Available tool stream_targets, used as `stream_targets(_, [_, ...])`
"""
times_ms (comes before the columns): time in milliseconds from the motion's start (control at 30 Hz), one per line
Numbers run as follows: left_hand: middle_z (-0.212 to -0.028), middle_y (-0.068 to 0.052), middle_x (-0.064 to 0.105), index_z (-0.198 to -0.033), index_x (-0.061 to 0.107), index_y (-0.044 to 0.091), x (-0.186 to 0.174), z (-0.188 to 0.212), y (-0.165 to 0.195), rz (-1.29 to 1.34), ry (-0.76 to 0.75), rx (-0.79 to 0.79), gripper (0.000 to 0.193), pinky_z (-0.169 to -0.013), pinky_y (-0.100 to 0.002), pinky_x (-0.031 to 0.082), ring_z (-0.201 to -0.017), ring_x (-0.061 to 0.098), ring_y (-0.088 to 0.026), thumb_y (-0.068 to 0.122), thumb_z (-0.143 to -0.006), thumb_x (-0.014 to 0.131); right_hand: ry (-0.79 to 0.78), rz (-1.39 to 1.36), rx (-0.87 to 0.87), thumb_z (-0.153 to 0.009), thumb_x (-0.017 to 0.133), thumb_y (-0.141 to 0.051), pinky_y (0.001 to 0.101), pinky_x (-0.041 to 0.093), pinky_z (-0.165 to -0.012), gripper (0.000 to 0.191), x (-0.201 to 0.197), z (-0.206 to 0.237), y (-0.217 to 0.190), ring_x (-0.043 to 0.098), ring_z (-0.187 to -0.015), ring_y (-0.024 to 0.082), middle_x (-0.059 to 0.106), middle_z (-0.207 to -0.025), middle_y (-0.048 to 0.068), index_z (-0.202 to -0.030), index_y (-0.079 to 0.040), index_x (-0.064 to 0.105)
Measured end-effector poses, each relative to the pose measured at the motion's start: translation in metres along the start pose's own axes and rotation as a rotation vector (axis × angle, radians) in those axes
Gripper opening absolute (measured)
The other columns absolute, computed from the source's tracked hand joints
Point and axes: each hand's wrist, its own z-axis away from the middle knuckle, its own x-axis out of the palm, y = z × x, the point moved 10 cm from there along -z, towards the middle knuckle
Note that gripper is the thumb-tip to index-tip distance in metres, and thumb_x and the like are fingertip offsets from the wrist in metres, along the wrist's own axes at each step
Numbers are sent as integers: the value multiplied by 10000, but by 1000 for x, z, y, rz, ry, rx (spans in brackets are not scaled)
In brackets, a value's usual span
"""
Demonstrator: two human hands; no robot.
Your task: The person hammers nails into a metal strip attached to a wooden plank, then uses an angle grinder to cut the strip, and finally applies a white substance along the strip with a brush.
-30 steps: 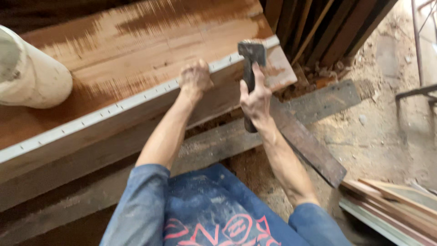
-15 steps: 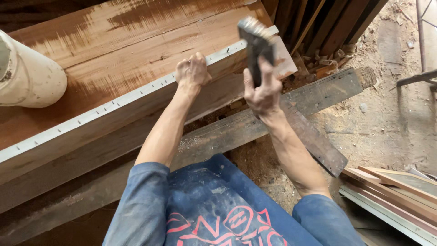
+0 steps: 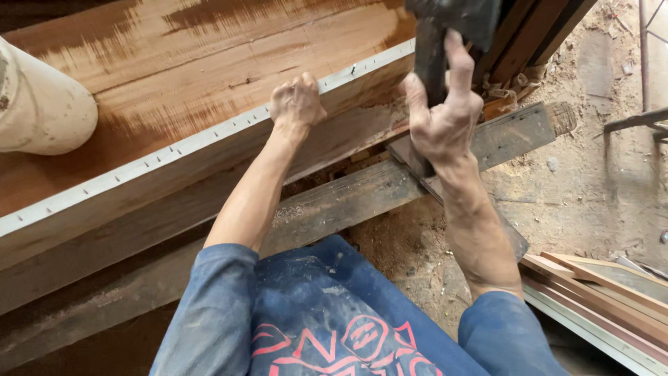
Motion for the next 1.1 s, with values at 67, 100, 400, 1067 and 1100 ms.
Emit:
stream_targets(67, [-868,-137,754,-985,645,67,0,1,1,5,22,14,367,-615,-368,617,-778,763,-253,291,-767,837,49,166,-221,-1116,615,-49,296,606,-626,429,13,-3,-10,713,-806,215,668,-1119,201,-1482,-39,392])
stream_targets(100, [-868,-128,754,-978,650,85,-3,1,1,33,57,22,358,-637,-382,614,-797,758,-263,287,-748,835,68,241,-332,-1139,624,-37,295,618,-662,403,22,1,-11,719,-880,232,645,-1192,203,-1492,-51,431])
stream_targets(400, [-883,-93,741,-959,704,147,-23,-21,1,83,54,-2,328,-646,-448,581,-808,731,-257,356,-707,729,-449,578,384,-1014,632,-343,513,545,-873,609,69,21,79,683,-979,417,690,-1148,264,-1587,-176,508])
stream_targets(1067, [-1083,-122,707,-1132,621,62,-124,168,-206,-121,156,-238,729,-885,-500,487,-1008,653,-270,650,-726,765,-672,-811,866,-908,644,-56,339,537,-505,665,275,221,-4,626,-586,211,624,-791,106,-1530,-36,409])
stream_targets(1100, [-1099,-118,709,-1125,626,68,-127,173,-207,-116,192,-231,744,-905,-508,468,-1020,649,-276,664,-704,766,-654,-829,875,-909,643,-56,342,540,-507,652,280,223,-3,623,-584,210,615,-792,95,-1520,-29,418])
